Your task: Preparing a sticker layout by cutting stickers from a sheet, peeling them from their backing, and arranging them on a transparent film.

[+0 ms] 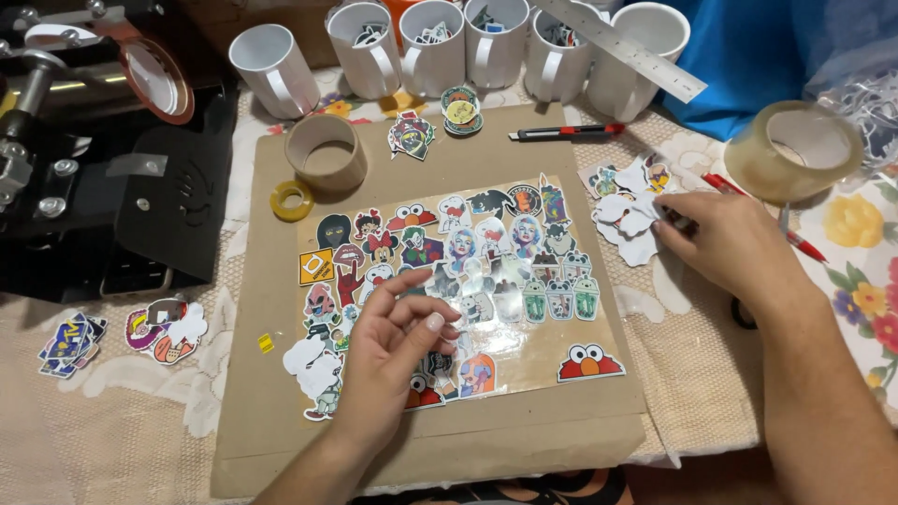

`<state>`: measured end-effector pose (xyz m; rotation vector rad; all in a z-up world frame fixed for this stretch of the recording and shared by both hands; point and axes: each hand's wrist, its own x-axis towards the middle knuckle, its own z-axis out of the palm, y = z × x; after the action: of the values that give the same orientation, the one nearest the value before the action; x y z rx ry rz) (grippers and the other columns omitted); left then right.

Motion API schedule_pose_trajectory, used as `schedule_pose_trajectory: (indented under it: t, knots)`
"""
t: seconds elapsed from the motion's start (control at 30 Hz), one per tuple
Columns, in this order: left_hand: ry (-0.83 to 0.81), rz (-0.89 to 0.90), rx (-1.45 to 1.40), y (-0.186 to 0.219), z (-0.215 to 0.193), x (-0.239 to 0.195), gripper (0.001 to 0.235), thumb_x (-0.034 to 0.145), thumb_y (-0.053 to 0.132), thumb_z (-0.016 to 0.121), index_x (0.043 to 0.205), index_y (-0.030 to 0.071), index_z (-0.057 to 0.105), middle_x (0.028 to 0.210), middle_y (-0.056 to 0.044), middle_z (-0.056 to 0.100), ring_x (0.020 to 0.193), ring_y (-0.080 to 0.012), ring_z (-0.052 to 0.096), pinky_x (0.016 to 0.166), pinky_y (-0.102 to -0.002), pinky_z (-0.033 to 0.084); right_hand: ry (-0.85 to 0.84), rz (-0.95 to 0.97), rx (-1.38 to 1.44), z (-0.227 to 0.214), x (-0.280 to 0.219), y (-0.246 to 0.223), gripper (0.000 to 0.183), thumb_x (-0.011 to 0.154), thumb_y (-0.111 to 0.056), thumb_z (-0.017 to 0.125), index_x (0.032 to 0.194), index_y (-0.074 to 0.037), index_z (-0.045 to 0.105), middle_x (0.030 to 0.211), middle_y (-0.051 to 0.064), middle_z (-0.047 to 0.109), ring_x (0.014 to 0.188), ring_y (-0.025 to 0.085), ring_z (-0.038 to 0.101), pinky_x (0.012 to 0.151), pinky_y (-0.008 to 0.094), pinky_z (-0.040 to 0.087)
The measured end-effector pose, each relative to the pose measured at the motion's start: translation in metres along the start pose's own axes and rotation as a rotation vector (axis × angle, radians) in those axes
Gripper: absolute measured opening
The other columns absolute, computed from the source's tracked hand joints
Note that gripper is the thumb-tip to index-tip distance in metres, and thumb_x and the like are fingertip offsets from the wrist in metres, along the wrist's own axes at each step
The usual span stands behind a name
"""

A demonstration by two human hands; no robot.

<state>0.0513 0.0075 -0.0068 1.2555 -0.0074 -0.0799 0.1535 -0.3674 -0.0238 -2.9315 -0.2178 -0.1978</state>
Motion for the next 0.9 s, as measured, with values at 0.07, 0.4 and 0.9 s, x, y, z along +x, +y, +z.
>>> schedule_pose_trajectory:
  t: [0.07,0.4,0.9]
  knots:
    - [-0.022,0.002,0.013,0.01,-0.006,0.008,0.044,0.091,0.007,0.063,0.133,0.002,0.052,0.094,-0.014,0.072,0.079,-0.0209,0.067,0.07,-0.034,0.06,0.051,-0.004,-0.108,0.006,-0.004,0.009,0.031,0.092,-0.029,0.063,0.12,-0.022,0.076,0.119,0.002,0.075,0.104,0.028,0.071,0.079,0.048,0.056]
    - [-0.008,-0.101,0.047,0.012,-0.021,0.037,0.048,0.089,0.011,0.063,0.135,0.003,0.052,0.094,-0.015,0.071,0.079,-0.0205,0.065,0.069,-0.033,0.059,0.031,0.549,0.82,-0.012,-0.002,0.013,0.004,0.098,-0.014,0.07,0.099,-0.009,0.069,0.079,0.003,0.064,0.064,0.01,0.05,0.055,0.024,0.035]
    - [0.02,-0.128,0.056,0.011,-0.033,0.039,0.051,0.089,0.011,0.063,0.137,0.005,0.052,0.096,-0.013,0.073,0.077,-0.0199,0.065,0.068,-0.033,0.059,-0.304,0.329,0.042,-0.027,0.022,-0.007,0.06,0.072,-0.038,0.086,0.127,-0.023,0.068,0.118,0.006,0.071,0.113,0.029,0.06,0.09,0.043,0.044]
